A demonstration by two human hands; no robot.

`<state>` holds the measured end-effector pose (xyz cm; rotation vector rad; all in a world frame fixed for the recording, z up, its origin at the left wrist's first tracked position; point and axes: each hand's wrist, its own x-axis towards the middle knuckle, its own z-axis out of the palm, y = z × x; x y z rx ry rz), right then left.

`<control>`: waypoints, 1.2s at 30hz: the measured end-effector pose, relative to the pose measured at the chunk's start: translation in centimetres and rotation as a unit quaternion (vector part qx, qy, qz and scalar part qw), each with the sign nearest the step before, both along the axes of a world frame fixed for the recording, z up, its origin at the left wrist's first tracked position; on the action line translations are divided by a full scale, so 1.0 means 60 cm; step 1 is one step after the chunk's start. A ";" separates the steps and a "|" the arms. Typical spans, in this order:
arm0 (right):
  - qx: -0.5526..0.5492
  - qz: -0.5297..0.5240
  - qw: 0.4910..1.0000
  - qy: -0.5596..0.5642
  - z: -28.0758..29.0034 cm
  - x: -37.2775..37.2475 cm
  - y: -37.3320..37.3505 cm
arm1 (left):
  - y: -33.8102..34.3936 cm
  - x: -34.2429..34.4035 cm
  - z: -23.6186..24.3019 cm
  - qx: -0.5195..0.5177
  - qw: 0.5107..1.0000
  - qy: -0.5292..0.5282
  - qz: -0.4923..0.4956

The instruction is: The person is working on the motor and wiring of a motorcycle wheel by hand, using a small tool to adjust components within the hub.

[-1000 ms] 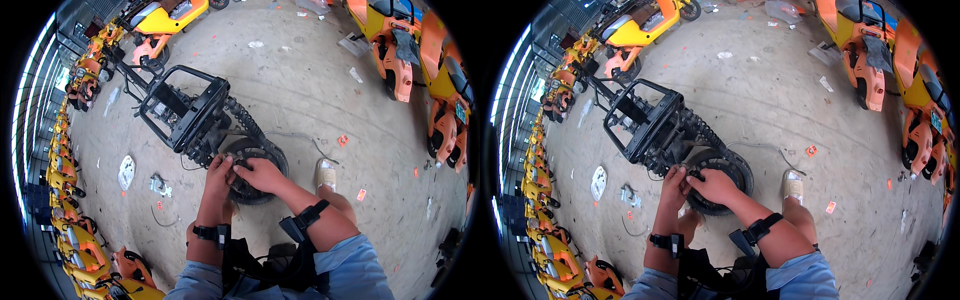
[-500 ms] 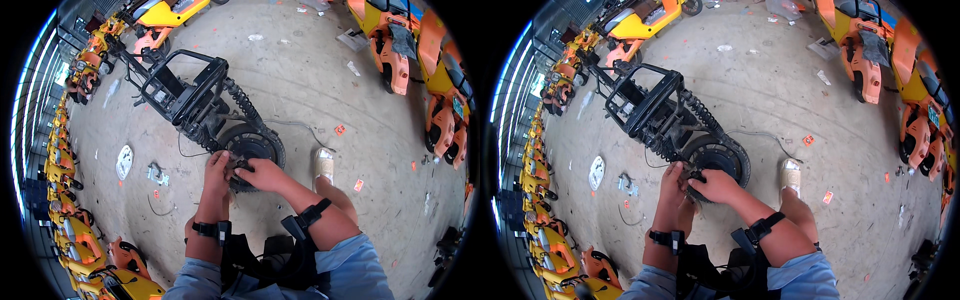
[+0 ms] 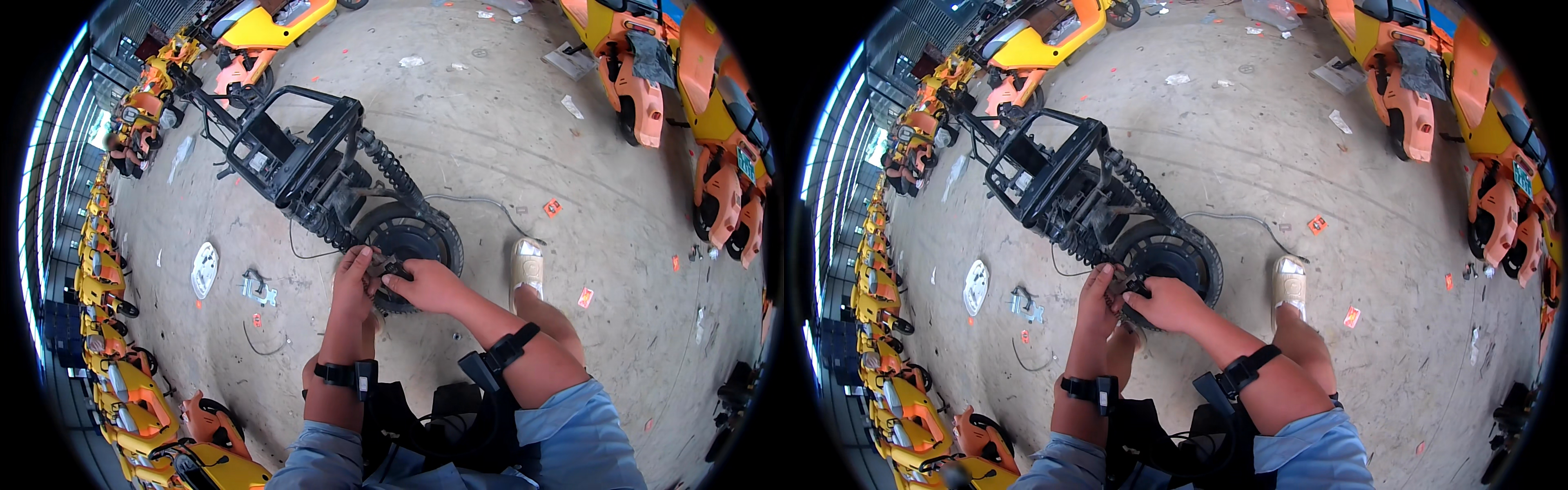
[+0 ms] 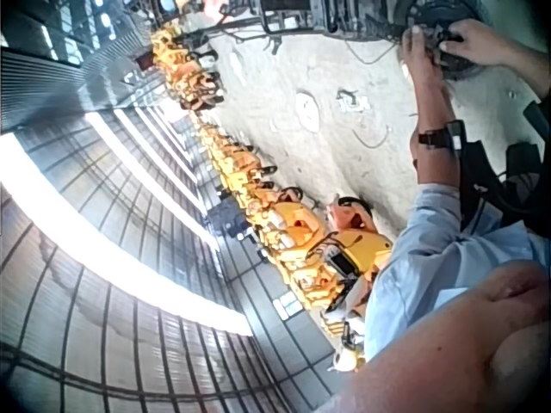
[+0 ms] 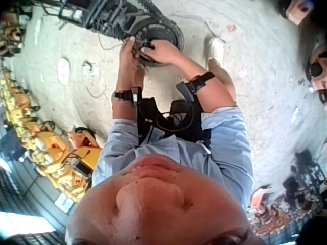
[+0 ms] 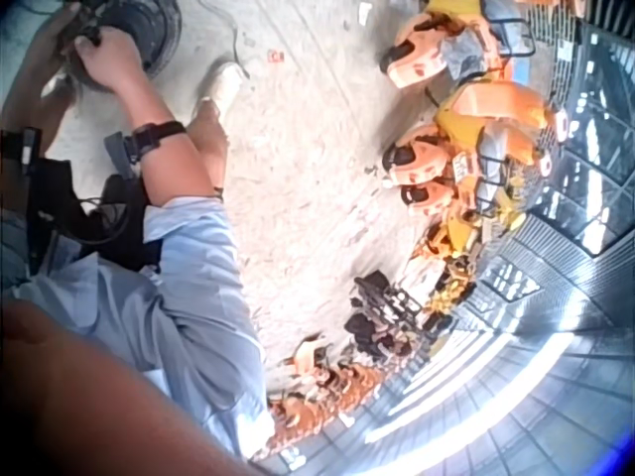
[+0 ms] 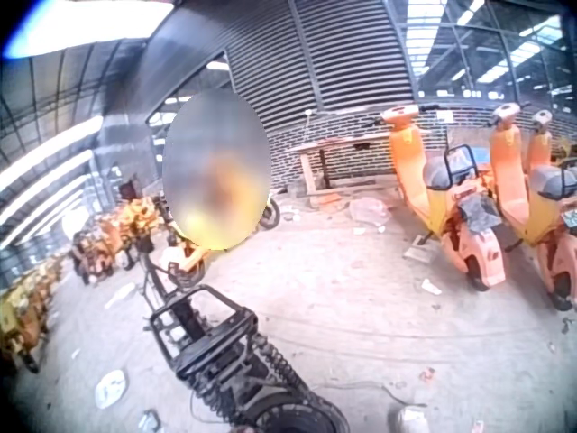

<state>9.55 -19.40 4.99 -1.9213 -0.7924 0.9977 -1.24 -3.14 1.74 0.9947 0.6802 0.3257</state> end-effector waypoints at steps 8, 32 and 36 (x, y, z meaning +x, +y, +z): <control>0.005 -0.012 1.000 0.002 -0.006 0.029 0.017 | 0.021 0.025 -0.002 -0.009 1.000 -0.011 -0.026; 0.011 -0.035 0.999 -0.023 -0.015 0.104 0.077 | 0.088 0.089 0.035 0.019 0.991 0.072 -0.112; 0.015 -0.038 0.998 -0.041 -0.012 0.074 0.059 | 0.078 0.059 0.028 0.004 0.989 0.079 -0.125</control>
